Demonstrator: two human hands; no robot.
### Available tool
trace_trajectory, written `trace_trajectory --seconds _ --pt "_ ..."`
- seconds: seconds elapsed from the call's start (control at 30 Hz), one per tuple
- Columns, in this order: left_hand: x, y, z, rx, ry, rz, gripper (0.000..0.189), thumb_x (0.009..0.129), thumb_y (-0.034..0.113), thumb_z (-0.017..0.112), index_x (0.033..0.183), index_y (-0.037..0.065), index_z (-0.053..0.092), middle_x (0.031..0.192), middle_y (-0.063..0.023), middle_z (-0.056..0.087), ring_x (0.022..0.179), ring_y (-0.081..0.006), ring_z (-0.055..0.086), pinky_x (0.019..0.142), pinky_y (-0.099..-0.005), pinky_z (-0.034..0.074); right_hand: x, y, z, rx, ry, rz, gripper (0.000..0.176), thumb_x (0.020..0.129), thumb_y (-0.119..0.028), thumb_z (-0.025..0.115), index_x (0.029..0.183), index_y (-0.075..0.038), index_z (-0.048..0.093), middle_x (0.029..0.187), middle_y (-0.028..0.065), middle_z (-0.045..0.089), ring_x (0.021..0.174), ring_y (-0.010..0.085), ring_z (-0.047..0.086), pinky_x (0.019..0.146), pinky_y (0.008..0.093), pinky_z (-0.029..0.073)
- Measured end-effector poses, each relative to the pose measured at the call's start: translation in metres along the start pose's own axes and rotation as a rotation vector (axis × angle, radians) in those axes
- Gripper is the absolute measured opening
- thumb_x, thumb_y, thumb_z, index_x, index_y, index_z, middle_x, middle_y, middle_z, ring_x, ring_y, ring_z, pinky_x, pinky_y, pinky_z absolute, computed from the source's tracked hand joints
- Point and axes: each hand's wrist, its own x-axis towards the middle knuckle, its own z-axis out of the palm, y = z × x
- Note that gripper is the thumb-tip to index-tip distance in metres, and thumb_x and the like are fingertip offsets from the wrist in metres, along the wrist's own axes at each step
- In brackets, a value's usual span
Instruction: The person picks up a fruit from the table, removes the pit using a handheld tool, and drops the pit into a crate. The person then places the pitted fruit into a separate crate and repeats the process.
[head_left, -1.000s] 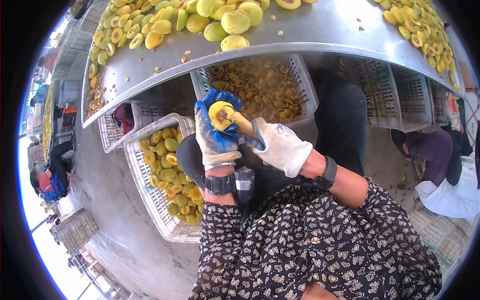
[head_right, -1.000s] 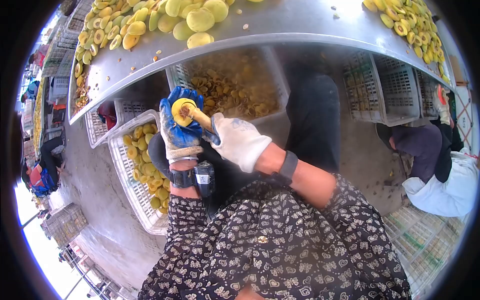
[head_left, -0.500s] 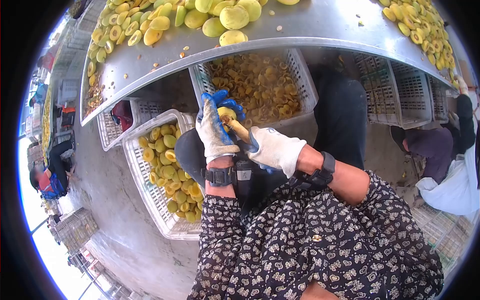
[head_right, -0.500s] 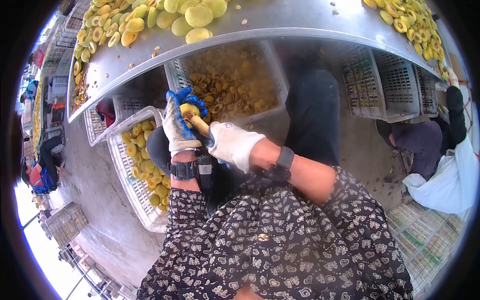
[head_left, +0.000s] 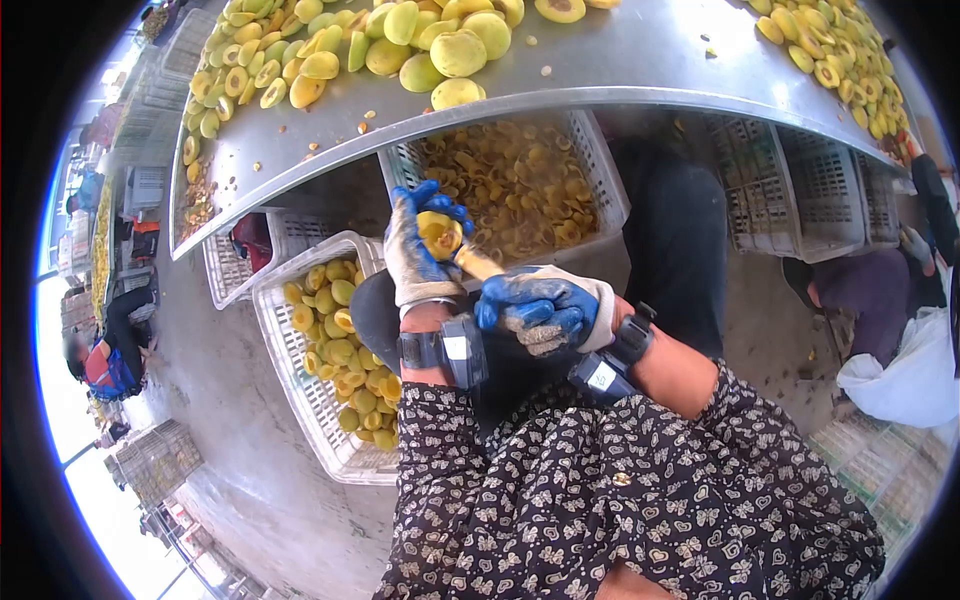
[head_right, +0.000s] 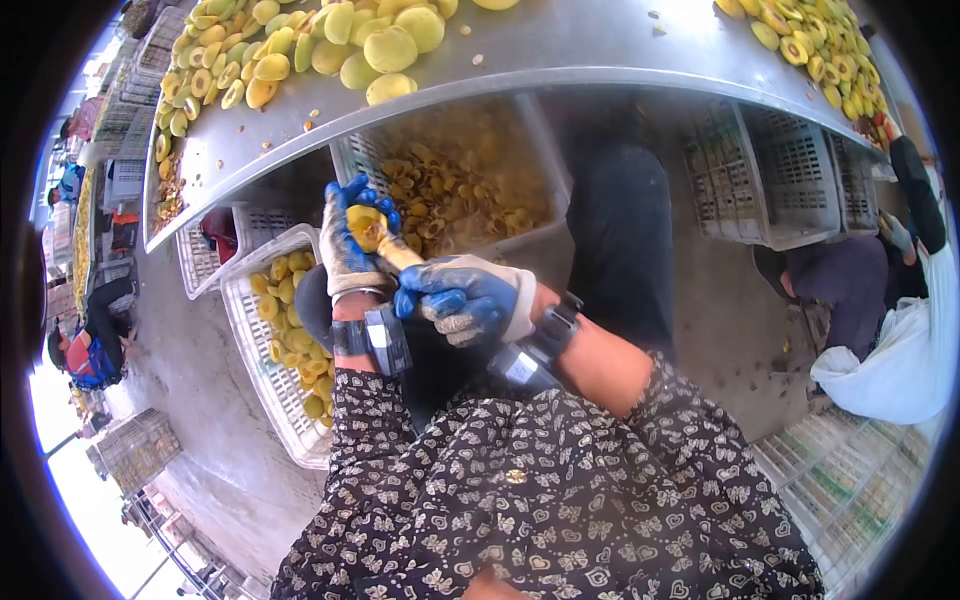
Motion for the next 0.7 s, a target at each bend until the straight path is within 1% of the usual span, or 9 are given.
trace_trajectory --seconds 0.07,0.1,0.17,0.23,0.3,0.37,0.47,0.6,0.7 --pt "0.0 0.011 0.003 -0.131 0.03 0.087 0.04 0.092 0.036 0.05 0.1 -0.002 0.057 0.08 -0.0093 0.061 0.073 -0.023 0.06 0.068 -0.0378 0.052 0.004 -0.01 -0.024 -0.102 -0.274 -0.044 0.025 0.095 -0.017 0.046 0.109 0.004 0.051 0.066 -0.0011 0.051 0.043 0.0036 0.042 0.037 0.0167 0.033" --pt "-0.009 0.019 0.012 -0.13 0.048 0.138 0.039 0.092 0.035 0.051 0.101 -0.002 0.057 0.082 -0.0101 0.062 0.074 -0.0227 0.061 0.071 -0.0377 0.053 0.003 -0.014 -0.025 -0.218 -0.062 -0.19 0.022 0.094 -0.018 0.048 0.102 0.002 0.053 0.055 -0.0029 0.045 0.04 0.0029 0.039 0.036 0.0171 0.032" --pt "-0.016 0.032 0.008 -0.006 0.063 0.25 0.037 0.092 0.034 0.052 0.107 0.0 0.056 0.088 -0.0102 0.063 0.08 -0.0215 0.061 0.078 -0.0394 0.053 -0.009 -0.032 -0.02 -0.76 0.301 -0.275 0.021 0.092 -0.02 0.051 0.096 0.0 0.056 0.062 0.0002 0.051 0.051 0.0054 0.048 0.042 0.0204 0.04" --pt "-0.023 0.043 0.008 0.106 0.134 0.289 0.034 0.092 0.026 0.053 0.108 -0.003 0.056 0.092 -0.0107 0.063 0.081 -0.0202 0.062 0.077 -0.0376 0.054 0.002 -0.042 -0.026 -1.458 0.78 -0.325 0.024 0.089 -0.023 0.053 0.094 0.0 0.058 0.073 0.0098 0.061 0.065 0.0187 0.061 0.055 0.0321 0.049" --pt "-0.023 0.049 -0.019 0.552 0.13 0.677 0.028 0.091 0.016 0.054 0.11 -0.005 0.056 0.096 -0.01 0.064 0.084 -0.0176 0.062 0.077 -0.0364 0.054 0.0 -0.035 -0.047 -2.11 0.964 -0.408 0.028 0.085 -0.024 0.054 0.098 0.001 0.056 0.088 0.0247 0.062 0.085 0.0401 0.06 0.073 0.0452 0.046" --pt "-0.047 0.074 -0.02 0.522 0.262 0.648 0.023 0.089 0.005 0.053 0.11 -0.004 0.058 0.099 -0.0088 0.064 0.086 -0.017 0.062 0.079 -0.0341 0.053 0.003 -0.042 -0.051 -1.955 0.985 -0.137 0.038 0.086 -0.02 0.05 0.12 -0.002 0.05 0.099 0.0229 0.061 0.092 0.036 0.059 0.077 0.0417 0.046" --pt "-0.07 0.113 -0.066 0.814 0.519 0.572 0.022 0.088 0.009 0.057 0.105 -0.003 0.061 0.096 -0.0093 0.064 0.084 -0.0161 0.06 0.079 -0.0273 0.049 -0.006 -0.044 -0.03 -1.7 0.97 -0.073 0.035 0.087 -0.02 0.05 0.115 -0.001 0.052 0.101 0.0229 0.06 0.093 0.0369 0.059 0.079 0.0421 0.046" --pt "-0.068 0.137 -0.035 1.536 0.852 0.51 0.023 0.084 0.005 0.061 0.106 -0.005 0.06 0.098 -0.0102 0.064 0.088 -0.0169 0.061 0.082 -0.028 0.048 0.003 -0.04 -0.072 -1.856 1.032 -0.376 0.025 0.085 -0.023 0.053 0.094 0.001 0.054 0.07 0.016 0.062 0.062 0.0286 0.062 0.056 0.0396 0.048" --pt "-0.02 0.126 0.012 1.128 0.356 0.637 0.039 0.079 0.014 0.07 0.112 -0.002 0.057 0.1 -0.0113 0.065 0.09 -0.0163 0.061 0.082 -0.0278 0.047 -0.006 -0.042 -0.056 -1.767 1.019 -0.364 0.025 0.085 -0.023 0.054 0.092 0.0 0.053 0.068 0.0155 0.061 0.059 0.0281 0.061 0.055 0.0387 0.048"
